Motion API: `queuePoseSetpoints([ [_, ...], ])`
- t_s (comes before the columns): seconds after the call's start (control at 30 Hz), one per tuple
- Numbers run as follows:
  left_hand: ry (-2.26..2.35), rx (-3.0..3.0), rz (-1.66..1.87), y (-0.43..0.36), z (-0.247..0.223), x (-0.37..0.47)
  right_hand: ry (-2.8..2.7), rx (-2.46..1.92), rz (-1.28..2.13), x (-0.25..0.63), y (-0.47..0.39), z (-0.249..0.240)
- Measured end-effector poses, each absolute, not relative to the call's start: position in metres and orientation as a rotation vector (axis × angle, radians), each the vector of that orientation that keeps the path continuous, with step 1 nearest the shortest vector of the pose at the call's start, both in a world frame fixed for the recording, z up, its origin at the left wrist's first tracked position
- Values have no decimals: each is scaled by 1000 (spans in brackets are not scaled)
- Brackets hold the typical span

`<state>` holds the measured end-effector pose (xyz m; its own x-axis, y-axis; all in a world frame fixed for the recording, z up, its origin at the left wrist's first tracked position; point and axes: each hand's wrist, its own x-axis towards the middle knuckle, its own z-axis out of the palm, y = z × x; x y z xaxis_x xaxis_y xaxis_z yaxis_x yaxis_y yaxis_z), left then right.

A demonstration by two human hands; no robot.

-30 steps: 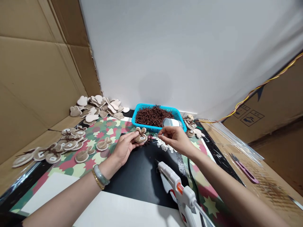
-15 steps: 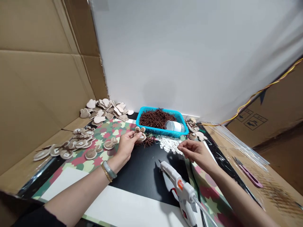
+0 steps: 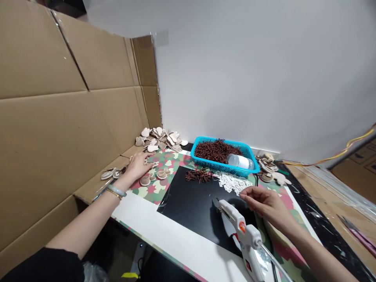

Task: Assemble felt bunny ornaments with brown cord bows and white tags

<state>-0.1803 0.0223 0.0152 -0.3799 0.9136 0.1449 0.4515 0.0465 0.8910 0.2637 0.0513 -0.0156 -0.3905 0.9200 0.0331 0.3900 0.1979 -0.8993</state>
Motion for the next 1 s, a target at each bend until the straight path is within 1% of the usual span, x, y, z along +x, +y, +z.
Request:
queuePoseSetpoints([
  [0.1, 1938, 1618, 1091, 28, 7, -168, -1897, -1225, 1144, 264, 50, -19],
  [0.17, 1908, 1690, 926, 33, 4, -158, -1910, -1209, 1135, 265, 49, -19],
  [0.33, 1760, 1670, 773, 37, 5, -140, -1996, -1190, 1119, 276, 41, -5],
  [0.4, 1693, 1632, 805, 37, 5, -131, -2048, -1256, 1100, 285, 31, 4],
  [0.47, 1569, 1506, 913, 38, 5, -118, -2099, -1314, 1107, 298, 16, 9],
  [0.53, 1394, 1306, 1028, 41, 4, -102, -2148, -1312, 1127, 309, -2, 8],
  [0.63, 1223, 1039, 1089, 49, 2, -74, -2195, -1307, 1004, 312, -25, -2],
  [0.77, 1147, 899, 1078, 62, -2, -44, -2213, -1449, 825, 283, -38, -11],
  [0.9, 1054, 886, 1069, 66, -7, -28, -2148, -1418, 815, 245, -42, -13],
  [1.0, 1047, 885, 1081, 63, -13, -24, -1956, -1434, 888, 232, -48, -16],
])
